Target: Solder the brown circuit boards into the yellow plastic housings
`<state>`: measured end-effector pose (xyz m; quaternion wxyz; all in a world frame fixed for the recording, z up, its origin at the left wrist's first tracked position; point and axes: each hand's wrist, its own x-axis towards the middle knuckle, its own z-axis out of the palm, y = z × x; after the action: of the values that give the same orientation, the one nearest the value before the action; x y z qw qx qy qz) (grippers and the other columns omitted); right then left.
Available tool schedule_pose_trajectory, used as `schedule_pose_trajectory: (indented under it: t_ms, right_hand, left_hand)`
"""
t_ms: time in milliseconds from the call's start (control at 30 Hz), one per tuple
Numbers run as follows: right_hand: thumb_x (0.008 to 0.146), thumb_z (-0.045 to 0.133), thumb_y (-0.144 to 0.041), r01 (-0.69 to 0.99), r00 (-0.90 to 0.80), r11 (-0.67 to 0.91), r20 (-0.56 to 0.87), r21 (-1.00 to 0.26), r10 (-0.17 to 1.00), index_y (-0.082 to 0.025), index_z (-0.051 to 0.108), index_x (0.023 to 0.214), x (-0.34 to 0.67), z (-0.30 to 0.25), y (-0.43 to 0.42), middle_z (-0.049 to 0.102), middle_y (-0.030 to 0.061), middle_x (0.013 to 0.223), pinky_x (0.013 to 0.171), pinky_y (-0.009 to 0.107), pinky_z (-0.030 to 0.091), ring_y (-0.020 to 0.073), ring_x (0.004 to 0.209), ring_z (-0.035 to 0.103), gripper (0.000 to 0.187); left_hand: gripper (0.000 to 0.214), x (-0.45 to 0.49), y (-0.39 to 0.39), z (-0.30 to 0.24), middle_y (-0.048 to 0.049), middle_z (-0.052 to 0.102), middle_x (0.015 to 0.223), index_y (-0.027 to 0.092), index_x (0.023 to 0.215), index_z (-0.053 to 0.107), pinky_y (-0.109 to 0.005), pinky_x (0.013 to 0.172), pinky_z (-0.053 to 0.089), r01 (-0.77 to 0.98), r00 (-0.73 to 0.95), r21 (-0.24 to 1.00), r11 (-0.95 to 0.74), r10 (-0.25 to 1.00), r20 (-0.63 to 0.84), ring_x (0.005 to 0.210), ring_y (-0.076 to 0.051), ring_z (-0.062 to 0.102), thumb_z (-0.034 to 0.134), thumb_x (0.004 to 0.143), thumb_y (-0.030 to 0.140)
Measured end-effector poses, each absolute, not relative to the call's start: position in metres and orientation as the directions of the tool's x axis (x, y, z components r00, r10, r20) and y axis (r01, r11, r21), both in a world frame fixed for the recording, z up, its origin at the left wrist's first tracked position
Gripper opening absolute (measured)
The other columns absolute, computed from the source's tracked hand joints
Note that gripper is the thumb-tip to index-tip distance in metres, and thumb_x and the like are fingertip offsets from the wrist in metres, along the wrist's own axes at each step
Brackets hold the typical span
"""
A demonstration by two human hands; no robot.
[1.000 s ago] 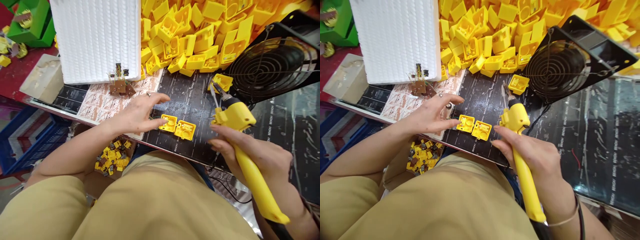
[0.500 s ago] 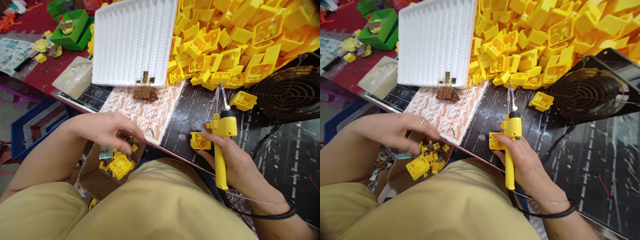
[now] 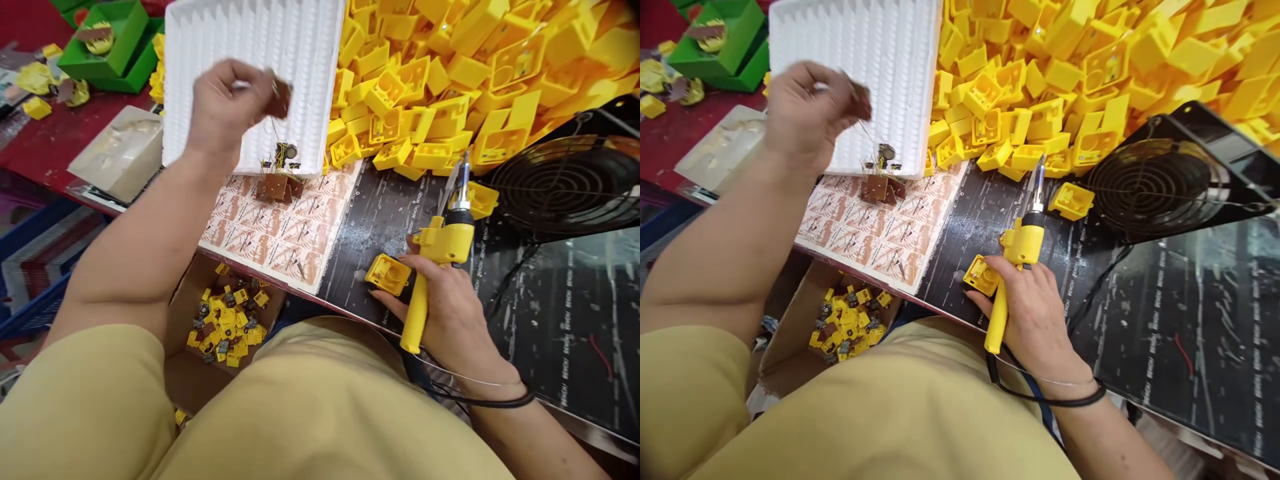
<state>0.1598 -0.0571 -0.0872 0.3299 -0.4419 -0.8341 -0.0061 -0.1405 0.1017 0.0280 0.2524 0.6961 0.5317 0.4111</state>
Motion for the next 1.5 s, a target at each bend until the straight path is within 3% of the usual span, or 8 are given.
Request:
schedule_pose_trajectory:
  t_ms: [167, 367, 600, 767, 867, 1167, 1333, 1500]
  right_hand:
    - [0.090, 0.066, -0.030, 0.679, -0.379, 0.625, 0.545, -0.385, 0.748, -0.019, 0.046, 0.128, 0.163, -0.088, -0.055, 0.064, 0.0095, 0.105, 0.073, 0.037, 0.058, 0.0242, 0.088, 0.066, 0.045]
    - [0.082, 0.076, -0.025, 0.598, -0.338, 0.646, 0.581, -0.475, 0.740, -0.020, 0.044, 0.124, 0.161, -0.073, -0.055, 0.059, 0.0166, 0.127, 0.096, 0.050, 0.054, 0.0311, 0.119, 0.059, 0.054]
    - [0.081, 0.073, -0.009, 0.519, -0.290, 0.728, 0.709, -0.448, 0.643, -0.023, 0.053, 0.107, 0.145, -0.051, -0.055, 0.070, 0.0038, 0.101, 0.081, 0.037, 0.060, 0.0205, 0.091, 0.070, 0.036]
    - [0.079, 0.077, -0.015, 0.488, 0.011, 0.593, 0.684, -0.641, 0.730, -0.025, 0.054, 0.109, 0.140, -0.053, -0.057, 0.067, -0.0033, 0.087, 0.068, 0.023, 0.058, 0.0136, 0.072, 0.069, 0.038]
    - [0.079, 0.077, -0.016, 0.367, 0.072, 0.537, 0.599, -0.759, 0.798, -0.025, 0.053, 0.110, 0.138, -0.057, -0.058, 0.065, -0.0025, 0.095, 0.070, 0.022, 0.059, 0.0138, 0.076, 0.070, 0.040]
    - [0.080, 0.076, -0.016, 0.451, 0.043, 0.579, 0.664, -0.679, 0.746, -0.026, 0.052, 0.110, 0.130, -0.065, -0.067, 0.066, -0.0024, 0.091, 0.071, 0.023, 0.060, 0.0143, 0.076, 0.070, 0.039]
    - [0.079, 0.080, -0.030, 0.479, -0.192, 0.614, 0.609, -0.627, 0.770, -0.024, 0.049, 0.121, 0.154, -0.076, -0.067, 0.066, 0.0083, 0.115, 0.094, 0.042, 0.056, 0.0254, 0.107, 0.066, 0.053]
    - [0.088, 0.070, -0.032, 0.616, -0.373, 0.654, 0.569, -0.438, 0.733, -0.021, 0.049, 0.124, 0.171, -0.092, -0.059, 0.064, 0.0111, 0.117, 0.093, 0.044, 0.055, 0.0259, 0.106, 0.064, 0.043]
  left_hand:
    - [0.023, -0.114, 0.093, 0.046, 0.0036, 0.067, 0.091, 0.022, 0.093, 0.054, -0.028, 0.069, 0.054, 0.391, 0.055, 0.860, -0.329, 0.941, 0.335, 0.079, -0.010, 0.068, 0.057, 0.088, 0.044]
    - [0.025, -0.064, 0.043, -0.004, -0.0035, 0.069, 0.076, 0.018, 0.109, 0.060, -0.026, 0.049, 0.049, 0.327, 0.435, 0.919, 0.220, 0.828, -0.353, 0.060, -0.013, 0.065, 0.058, 0.085, 0.026]
    - [0.007, -0.034, 0.015, -0.033, 0.0023, 0.062, 0.057, 0.017, 0.090, 0.065, -0.014, 0.033, 0.027, 0.202, 0.577, 0.742, 0.640, 0.534, -0.618, 0.037, -0.005, 0.049, 0.064, 0.084, 0.020]
    - [0.042, -0.053, 0.005, -0.034, -0.0123, 0.074, 0.105, 0.015, 0.102, 0.072, -0.029, 0.070, 0.058, 0.067, 0.592, 0.909, 0.411, 0.717, -0.368, 0.091, -0.020, 0.071, 0.069, 0.082, 0.052]
    - [0.045, -0.058, -0.005, -0.030, -0.0105, 0.069, 0.124, 0.018, 0.108, 0.073, -0.037, 0.100, 0.050, 0.027, 0.568, 0.979, 0.201, 0.803, -0.180, 0.120, -0.025, 0.061, 0.077, 0.076, 0.050]
    - [0.037, -0.034, -0.010, -0.032, 0.0013, 0.072, 0.075, 0.016, 0.073, 0.068, -0.025, 0.078, 0.055, -0.309, 0.371, 0.909, 0.280, 0.915, -0.156, 0.074, -0.011, 0.069, 0.088, 0.061, 0.045]
    - [0.016, -0.055, 0.008, -0.021, 0.0002, 0.071, 0.071, 0.016, 0.078, 0.073, -0.022, 0.063, 0.050, 0.310, 0.583, 0.951, 0.003, 0.789, -0.193, 0.062, -0.010, 0.064, 0.074, 0.076, 0.031]
    - [0.007, -0.051, 0.007, -0.024, 0.0005, 0.073, 0.074, 0.016, 0.083, 0.073, -0.022, 0.065, 0.046, 0.678, 0.661, 0.519, -0.521, 0.741, -0.120, 0.068, -0.012, 0.065, 0.067, 0.080, 0.016]
